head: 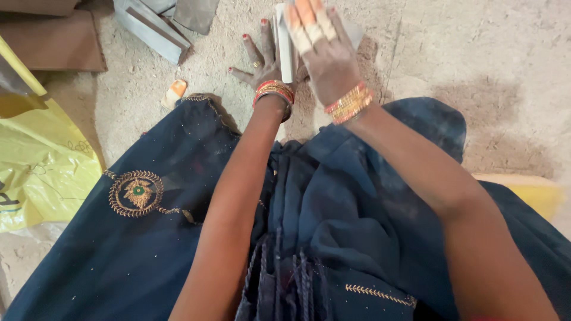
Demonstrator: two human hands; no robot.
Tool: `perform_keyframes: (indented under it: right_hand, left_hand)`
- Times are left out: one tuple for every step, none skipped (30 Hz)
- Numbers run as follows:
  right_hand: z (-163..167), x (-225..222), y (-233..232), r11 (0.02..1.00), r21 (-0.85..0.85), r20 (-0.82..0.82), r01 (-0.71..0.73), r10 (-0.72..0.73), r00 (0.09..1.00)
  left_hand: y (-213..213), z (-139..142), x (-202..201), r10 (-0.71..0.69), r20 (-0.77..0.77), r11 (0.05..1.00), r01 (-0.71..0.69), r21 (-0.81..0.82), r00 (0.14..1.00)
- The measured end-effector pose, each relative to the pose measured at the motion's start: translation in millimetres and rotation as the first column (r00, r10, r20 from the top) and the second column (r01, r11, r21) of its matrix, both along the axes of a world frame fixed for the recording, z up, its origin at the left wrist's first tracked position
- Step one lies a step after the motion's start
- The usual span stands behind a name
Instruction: The person sits on the floor and repeatedly smooths the surfaces of small rectangular foam blocks using a sanding block. They handle each block one at a time, rubbing the sanding block over the faces and edges, then place the finished pieces into a nearby pile.
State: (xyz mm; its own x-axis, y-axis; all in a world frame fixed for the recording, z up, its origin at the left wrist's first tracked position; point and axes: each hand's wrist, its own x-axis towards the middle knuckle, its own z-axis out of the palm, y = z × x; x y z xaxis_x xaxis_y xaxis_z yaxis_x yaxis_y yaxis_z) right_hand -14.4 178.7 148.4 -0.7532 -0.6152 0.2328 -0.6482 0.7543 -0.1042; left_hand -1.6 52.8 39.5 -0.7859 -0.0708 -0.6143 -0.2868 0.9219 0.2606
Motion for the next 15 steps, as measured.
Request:
perform_keyframes:
  right_hand:
    - [5,12,0,1.000,0.010,-0.028,-0.021,0.021,0.999]
    - [10,24,1,0.999,0.021,-0.057,-0.043,0.044,0.997]
    - [13,38,3,0.998,-0.015,-0.023,-0.060,0.060,0.998]
    - [15,51,4,0.996,-0.052,0.015,-0.076,0.076,0.997]
    - [15,58,7,0.992,-0.089,0.051,-0.088,0.093,0.994]
    - [13,61,8,0.992,-0.060,0.024,-0.115,0.117,0.993]
    - [11,56,10,0.989,-0.030,-0.001,-0.142,0.142,0.990]
    - [8,47,10,0.986,-0.001,-0.023,-0.169,0.169,0.985]
    - [4,34,9,0.987,0.014,-0.035,-0.161,0.161,0.986]
    - [1,16,7,0.988,0.032,-0.052,-0.151,0.153,0.987]
    - [-2,-4,5,0.989,0.052,-0.076,-0.142,0.146,0.986]
    - [-4,-21,2,0.990,0.072,-0.020,-0.121,0.122,0.992]
    - [-5,-33,-1,0.990,0.093,0.039,-0.101,0.098,0.994]
    - [-4,-39,-3,0.990,0.115,0.101,-0.083,0.072,0.992]
    - [-1,-39,-4,0.984,0.145,0.020,-0.103,0.102,0.995]
  left_hand:
    - [0,2,-2,0.009,-0.002,1.000,-0.009,-0.003,1.000]
    - [0,1,-3,0.019,-0.005,1.000,-0.019,-0.005,1.000]
    - [1,-1,-4,0.030,-0.004,1.000,-0.030,-0.009,1.000]
    - [2,-4,-3,0.019,-0.066,0.999,-0.021,-0.029,0.998]
    - [2,-6,-2,0.006,-0.129,0.999,-0.013,-0.051,0.992]
    - [2,-9,-1,-0.007,-0.194,0.997,-0.007,-0.073,0.981]
    - [3,-10,-1,0.003,-0.160,0.998,-0.013,-0.059,0.987]
    - [3,-9,-1,0.014,-0.124,0.999,-0.020,-0.047,0.992]
    - [3,-8,-1,0.023,-0.087,0.999,-0.026,-0.035,0.996]
    - [2,-4,0,0.003,-0.009,0.999,-0.004,-0.035,1.000]
    - [3,0,-1,-0.015,0.062,0.999,0.017,-0.031,0.998]
    - [3,3,-2,-0.032,0.129,0.999,0.036,-0.028,0.991]
    - [2,7,-3,-0.002,0.022,1.000,0.002,-0.009,1.000]
    - [2,9,-2,0.029,-0.082,1.000,-0.029,0.013,0.996]
    - [2,10,-2,0.062,-0.182,0.998,-0.056,0.039,0.981]
